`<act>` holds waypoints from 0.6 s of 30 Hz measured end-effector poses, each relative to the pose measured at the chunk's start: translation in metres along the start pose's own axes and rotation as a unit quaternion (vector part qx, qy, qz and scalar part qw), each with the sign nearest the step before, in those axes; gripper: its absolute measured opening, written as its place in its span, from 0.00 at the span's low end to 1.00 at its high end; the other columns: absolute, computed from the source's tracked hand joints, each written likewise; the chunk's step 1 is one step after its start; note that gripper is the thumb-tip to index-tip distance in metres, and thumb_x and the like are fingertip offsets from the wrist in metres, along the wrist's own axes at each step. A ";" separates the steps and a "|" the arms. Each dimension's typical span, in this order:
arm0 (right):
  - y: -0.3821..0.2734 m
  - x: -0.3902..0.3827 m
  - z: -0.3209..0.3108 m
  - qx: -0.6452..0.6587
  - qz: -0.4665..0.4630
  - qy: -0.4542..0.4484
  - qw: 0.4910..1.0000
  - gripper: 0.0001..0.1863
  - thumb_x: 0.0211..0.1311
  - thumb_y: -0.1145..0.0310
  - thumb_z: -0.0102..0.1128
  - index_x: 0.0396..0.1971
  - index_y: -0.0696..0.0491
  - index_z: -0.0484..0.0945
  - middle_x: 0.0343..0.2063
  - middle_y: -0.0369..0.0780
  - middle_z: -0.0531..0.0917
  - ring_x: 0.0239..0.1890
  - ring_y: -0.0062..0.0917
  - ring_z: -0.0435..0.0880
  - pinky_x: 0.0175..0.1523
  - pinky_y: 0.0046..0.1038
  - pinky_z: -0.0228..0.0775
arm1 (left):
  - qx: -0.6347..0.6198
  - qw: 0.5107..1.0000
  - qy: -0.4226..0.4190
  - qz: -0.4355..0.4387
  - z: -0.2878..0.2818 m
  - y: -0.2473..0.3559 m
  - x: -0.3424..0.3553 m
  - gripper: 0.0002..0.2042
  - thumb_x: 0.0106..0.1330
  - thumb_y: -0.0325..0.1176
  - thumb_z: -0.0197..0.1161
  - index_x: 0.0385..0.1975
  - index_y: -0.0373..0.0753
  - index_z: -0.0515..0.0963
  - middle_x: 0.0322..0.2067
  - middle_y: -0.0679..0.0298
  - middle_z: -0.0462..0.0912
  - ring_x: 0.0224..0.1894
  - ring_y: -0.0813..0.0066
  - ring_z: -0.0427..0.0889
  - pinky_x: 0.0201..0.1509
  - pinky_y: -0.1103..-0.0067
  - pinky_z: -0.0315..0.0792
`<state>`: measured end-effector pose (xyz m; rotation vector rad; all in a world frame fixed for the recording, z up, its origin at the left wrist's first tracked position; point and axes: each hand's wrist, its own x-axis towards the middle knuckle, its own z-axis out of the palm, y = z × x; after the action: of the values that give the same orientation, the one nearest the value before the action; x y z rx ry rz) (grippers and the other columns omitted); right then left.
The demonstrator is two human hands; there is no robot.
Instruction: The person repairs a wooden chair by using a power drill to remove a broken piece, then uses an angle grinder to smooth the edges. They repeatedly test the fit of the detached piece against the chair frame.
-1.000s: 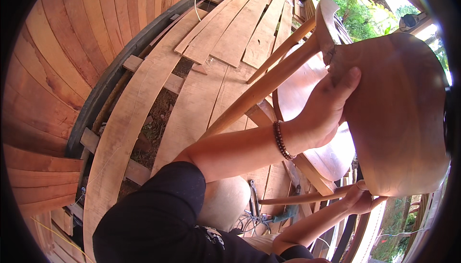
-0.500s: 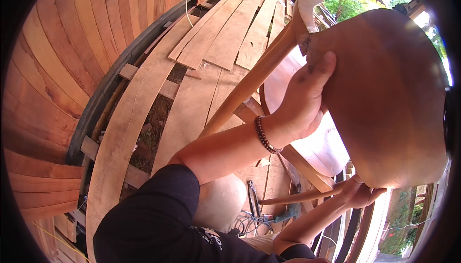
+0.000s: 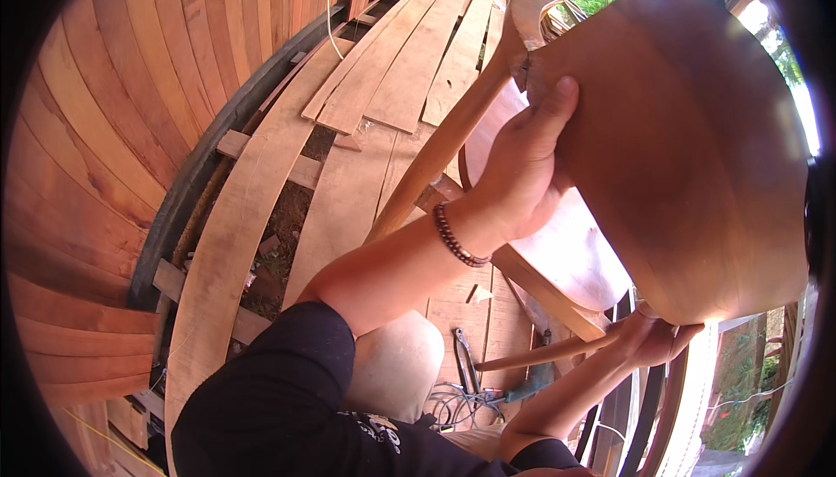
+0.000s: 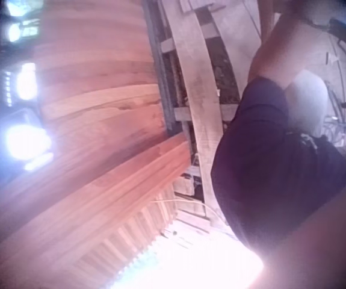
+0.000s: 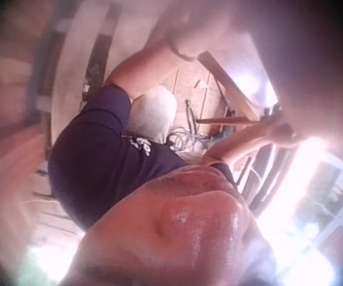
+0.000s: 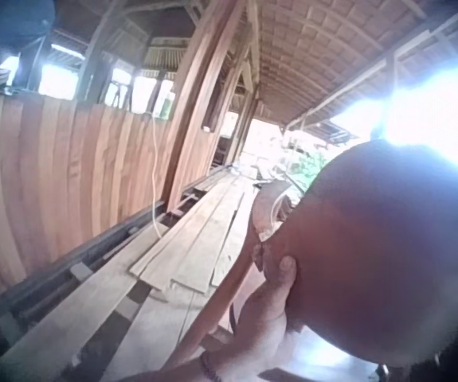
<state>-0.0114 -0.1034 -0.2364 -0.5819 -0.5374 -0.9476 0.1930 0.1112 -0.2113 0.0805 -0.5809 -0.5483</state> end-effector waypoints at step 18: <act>0.016 -0.007 0.006 0.005 0.002 0.061 0.998 0.22 0.69 0.62 0.58 0.56 0.60 0.72 0.50 0.45 0.82 0.51 0.31 0.83 0.55 0.34 0.75 | 0.846 0.329 -0.304 0.289 0.222 -0.041 0.035 0.17 0.72 0.35 0.60 0.52 0.29 0.77 0.45 0.58 0.84 0.49 0.72 0.81 0.57 0.78 0.71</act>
<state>-0.0020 -0.0880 -0.2397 -0.5123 -0.4316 -0.9694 0.0780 0.0752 -0.0173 1.7029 -1.6512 1.0971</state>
